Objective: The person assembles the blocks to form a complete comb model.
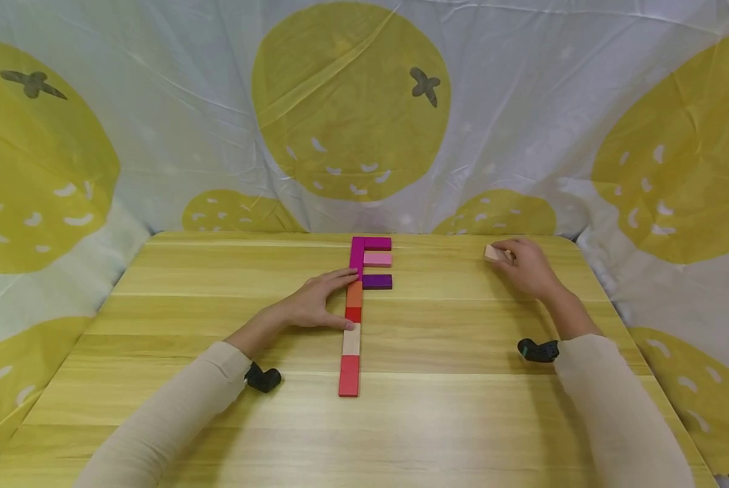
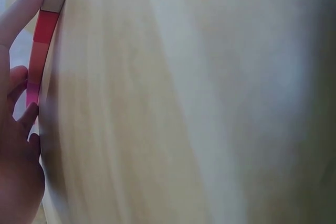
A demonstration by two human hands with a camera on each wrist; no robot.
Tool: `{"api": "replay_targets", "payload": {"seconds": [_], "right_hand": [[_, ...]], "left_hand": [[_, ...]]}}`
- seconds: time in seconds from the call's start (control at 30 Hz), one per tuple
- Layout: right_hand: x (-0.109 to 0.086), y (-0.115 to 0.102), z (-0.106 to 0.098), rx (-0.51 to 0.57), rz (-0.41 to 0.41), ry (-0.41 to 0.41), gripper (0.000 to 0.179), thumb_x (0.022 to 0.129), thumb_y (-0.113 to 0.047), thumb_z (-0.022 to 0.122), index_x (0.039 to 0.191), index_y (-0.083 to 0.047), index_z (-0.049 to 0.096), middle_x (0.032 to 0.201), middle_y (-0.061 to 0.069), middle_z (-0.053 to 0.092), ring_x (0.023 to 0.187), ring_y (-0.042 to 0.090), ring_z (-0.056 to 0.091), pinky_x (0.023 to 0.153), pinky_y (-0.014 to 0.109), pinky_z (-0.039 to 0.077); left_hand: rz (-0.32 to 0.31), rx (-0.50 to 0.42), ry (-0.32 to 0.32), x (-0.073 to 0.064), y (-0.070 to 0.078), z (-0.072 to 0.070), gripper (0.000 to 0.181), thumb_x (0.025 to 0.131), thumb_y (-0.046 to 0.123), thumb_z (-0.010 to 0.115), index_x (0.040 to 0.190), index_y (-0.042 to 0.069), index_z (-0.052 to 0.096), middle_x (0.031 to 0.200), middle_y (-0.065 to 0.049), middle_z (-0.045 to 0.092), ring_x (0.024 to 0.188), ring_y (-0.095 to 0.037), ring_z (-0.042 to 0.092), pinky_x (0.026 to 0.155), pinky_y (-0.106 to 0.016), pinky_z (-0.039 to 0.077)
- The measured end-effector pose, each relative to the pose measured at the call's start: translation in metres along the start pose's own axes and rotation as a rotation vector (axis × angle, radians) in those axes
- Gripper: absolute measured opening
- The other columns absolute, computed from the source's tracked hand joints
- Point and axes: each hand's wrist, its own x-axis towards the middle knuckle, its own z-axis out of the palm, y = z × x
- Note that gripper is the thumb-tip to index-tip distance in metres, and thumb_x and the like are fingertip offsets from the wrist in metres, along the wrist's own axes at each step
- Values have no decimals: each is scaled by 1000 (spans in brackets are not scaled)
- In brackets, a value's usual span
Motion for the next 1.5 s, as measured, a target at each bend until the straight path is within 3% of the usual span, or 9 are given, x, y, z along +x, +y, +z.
{"api": "replay_targets", "payload": {"seconds": [0.27,0.67,0.77,0.97,1.5], "right_hand": [[11,-30,14,42,-89,-18,27,95,-1,74,121,8,70,103,20,64,79,29,50,66,41,41],[18,-77,37,129,-204,-72,29,93,1,76,122,4,71,115,19,64,87,29,55,68,40,43],[19,-89,44,147,-214,-116,31,93,-1,77,123,2,71,120,18,64,96,31,57,74,43,46],[22,-109,55,189,-229,-184,31,93,-5,77,124,-1,72,120,12,66,99,27,59,80,44,48],[28,-155,78,202,-286,-245,30,94,-13,79,122,-3,73,116,7,67,106,25,62,93,45,51]], "left_hand": [[6,0,-12,2,-2,1,105,82,61,79,164,13,33,169,-4,25,153,-29,23,120,-56,19],[-2,3,4,2,-3,0,104,82,62,78,163,15,35,169,-3,26,153,-28,24,120,-56,20],[-3,0,4,2,-3,0,104,82,62,79,163,15,35,169,-3,26,153,-28,23,120,-56,20],[-3,-4,3,2,-4,2,104,82,63,78,164,16,34,169,-2,25,153,-28,23,120,-56,20],[-9,1,5,3,-4,2,105,81,65,78,164,17,35,169,-1,25,153,-26,23,120,-55,21]]}}
